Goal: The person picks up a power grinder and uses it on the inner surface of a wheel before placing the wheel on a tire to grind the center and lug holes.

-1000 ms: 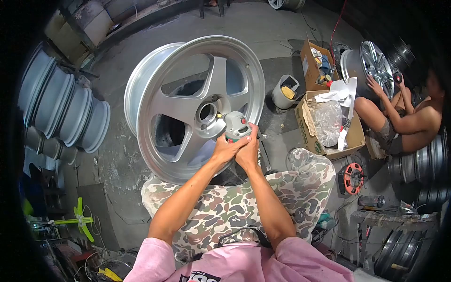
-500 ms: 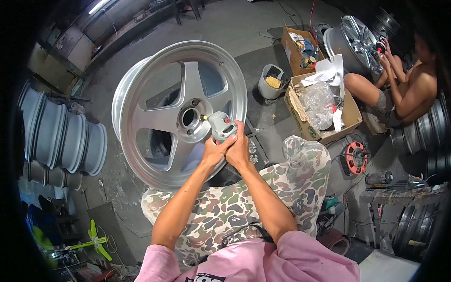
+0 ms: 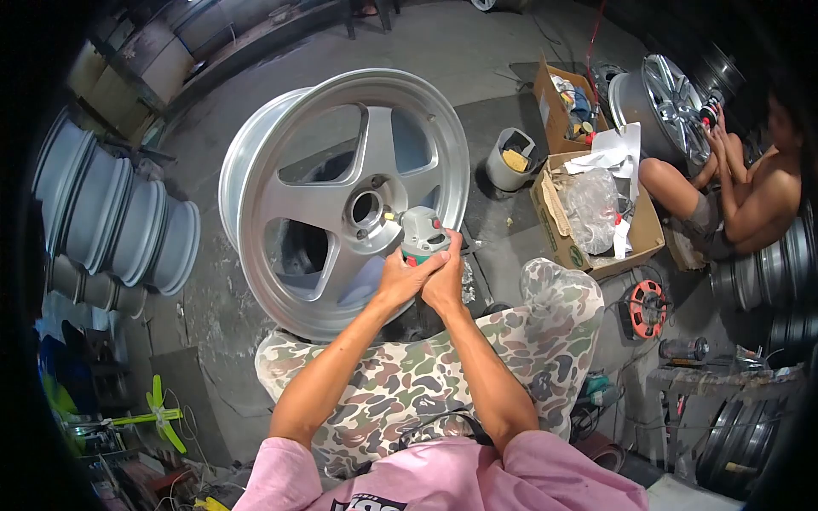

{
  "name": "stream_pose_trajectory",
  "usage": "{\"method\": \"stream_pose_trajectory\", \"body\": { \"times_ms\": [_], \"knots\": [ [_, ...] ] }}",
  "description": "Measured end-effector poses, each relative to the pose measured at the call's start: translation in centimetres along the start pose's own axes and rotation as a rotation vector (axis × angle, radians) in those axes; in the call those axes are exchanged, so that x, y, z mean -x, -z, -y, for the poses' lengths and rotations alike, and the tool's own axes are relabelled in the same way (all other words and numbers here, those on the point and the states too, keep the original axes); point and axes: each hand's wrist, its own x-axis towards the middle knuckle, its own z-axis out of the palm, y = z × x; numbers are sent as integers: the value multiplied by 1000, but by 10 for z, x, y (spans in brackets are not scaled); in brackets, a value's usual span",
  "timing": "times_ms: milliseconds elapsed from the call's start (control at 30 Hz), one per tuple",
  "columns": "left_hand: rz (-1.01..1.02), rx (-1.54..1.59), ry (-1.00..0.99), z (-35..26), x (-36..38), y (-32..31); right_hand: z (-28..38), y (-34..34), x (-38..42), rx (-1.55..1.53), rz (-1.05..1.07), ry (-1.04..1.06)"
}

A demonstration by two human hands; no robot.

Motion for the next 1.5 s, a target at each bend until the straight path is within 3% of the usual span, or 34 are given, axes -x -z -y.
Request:
{"method": "stream_pose_trajectory", "body": {
  "times_ms": [167,233,433,933,1500],
  "knots": [
    [42,46,-59,-2,-2,3,0,-2,-3,-31,-8,19],
    [27,8,-78,6,-7,5,8,0,-4,119,-30,96],
    [142,109,-42,8,-6,4,16,7,-4,168,25,47],
    [39,49,-69,4,4,3,-4,3,-1,103,48,85],
    [60,46,-116,23,-4,1,-8,4,1,129,48,107]
  ]
}}
